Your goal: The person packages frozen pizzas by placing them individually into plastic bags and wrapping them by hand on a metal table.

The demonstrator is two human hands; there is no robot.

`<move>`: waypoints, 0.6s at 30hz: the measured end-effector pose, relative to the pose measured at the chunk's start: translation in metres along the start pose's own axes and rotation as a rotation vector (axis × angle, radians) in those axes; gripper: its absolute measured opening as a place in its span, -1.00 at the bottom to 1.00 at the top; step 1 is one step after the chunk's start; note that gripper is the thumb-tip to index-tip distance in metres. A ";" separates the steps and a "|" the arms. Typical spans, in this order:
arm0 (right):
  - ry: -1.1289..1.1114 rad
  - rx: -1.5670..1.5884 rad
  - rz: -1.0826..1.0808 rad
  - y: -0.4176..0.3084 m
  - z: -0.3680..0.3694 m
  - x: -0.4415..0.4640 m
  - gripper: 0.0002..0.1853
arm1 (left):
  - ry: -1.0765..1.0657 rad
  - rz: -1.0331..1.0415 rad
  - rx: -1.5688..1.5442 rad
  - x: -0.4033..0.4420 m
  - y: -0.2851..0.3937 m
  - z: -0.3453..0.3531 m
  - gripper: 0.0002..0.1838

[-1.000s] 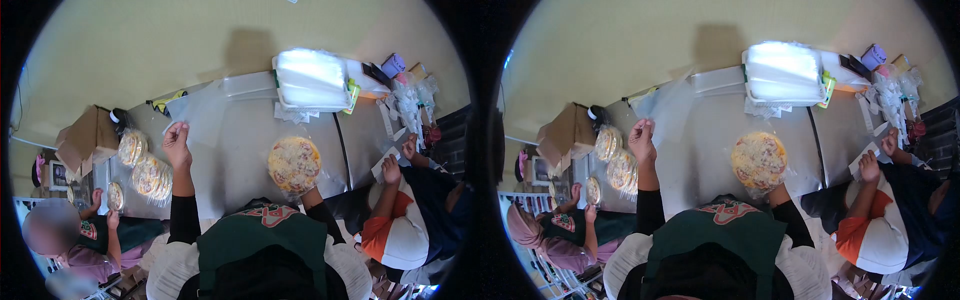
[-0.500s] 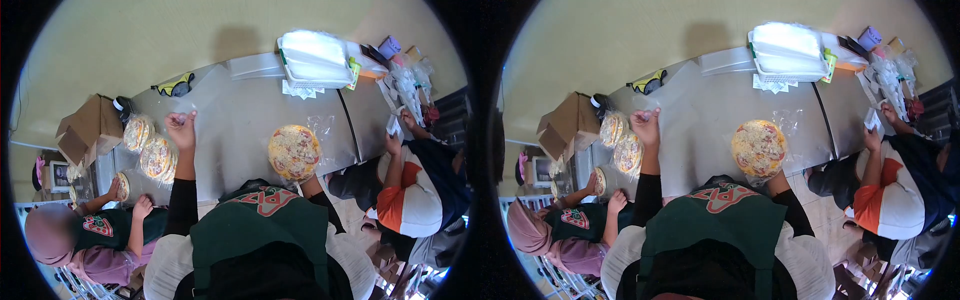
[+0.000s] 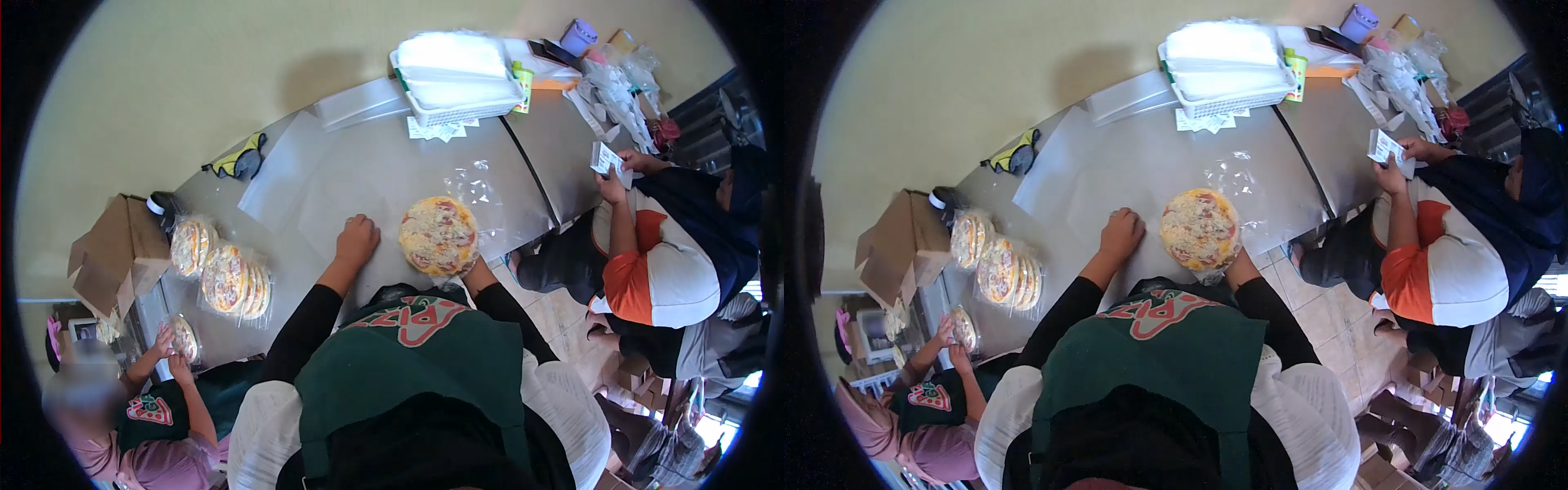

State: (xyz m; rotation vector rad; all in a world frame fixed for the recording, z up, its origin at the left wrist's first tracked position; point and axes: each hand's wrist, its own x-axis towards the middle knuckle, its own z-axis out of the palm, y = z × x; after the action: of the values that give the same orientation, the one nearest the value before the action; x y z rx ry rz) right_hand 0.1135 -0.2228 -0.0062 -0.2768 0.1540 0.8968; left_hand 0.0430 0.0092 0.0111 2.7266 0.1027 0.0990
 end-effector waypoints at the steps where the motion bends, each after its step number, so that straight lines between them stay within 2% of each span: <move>1: 0.007 -0.007 0.000 -0.002 -0.001 -0.002 -0.41 | 0.041 -0.027 -0.045 0.002 -0.002 0.007 -0.84; 4: 0.022 -0.028 0.008 -0.009 -0.001 -0.007 -0.41 | 0.136 -0.178 -0.193 0.005 -0.012 0.013 -0.84; 7: 0.023 -0.048 0.020 -0.014 0.001 -0.006 -0.42 | 0.198 -0.008 -0.169 0.006 -0.015 0.005 -0.85; 10: 0.021 -0.060 0.039 -0.017 0.002 -0.003 -0.42 | 0.252 0.071 -0.302 0.011 -0.020 0.007 -0.81; 13: 0.022 -0.065 0.056 -0.021 0.003 -0.002 -0.42 | 0.242 -0.010 -0.484 0.022 -0.029 0.009 -0.75; 16: 0.026 -0.070 0.064 -0.027 0.004 -0.005 -0.43 | 0.016 -0.285 -0.933 0.053 -0.017 -0.002 -0.63; 18: 0.026 -0.080 0.080 -0.029 0.005 -0.004 -0.43 | -0.084 -0.169 -1.010 0.084 0.006 -0.022 -0.42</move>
State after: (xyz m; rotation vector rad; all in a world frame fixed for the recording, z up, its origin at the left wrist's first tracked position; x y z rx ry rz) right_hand 0.1344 -0.2414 0.0041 -0.3587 0.1546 0.9803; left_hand 0.1247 0.0195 0.0386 1.7038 0.1942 -0.0158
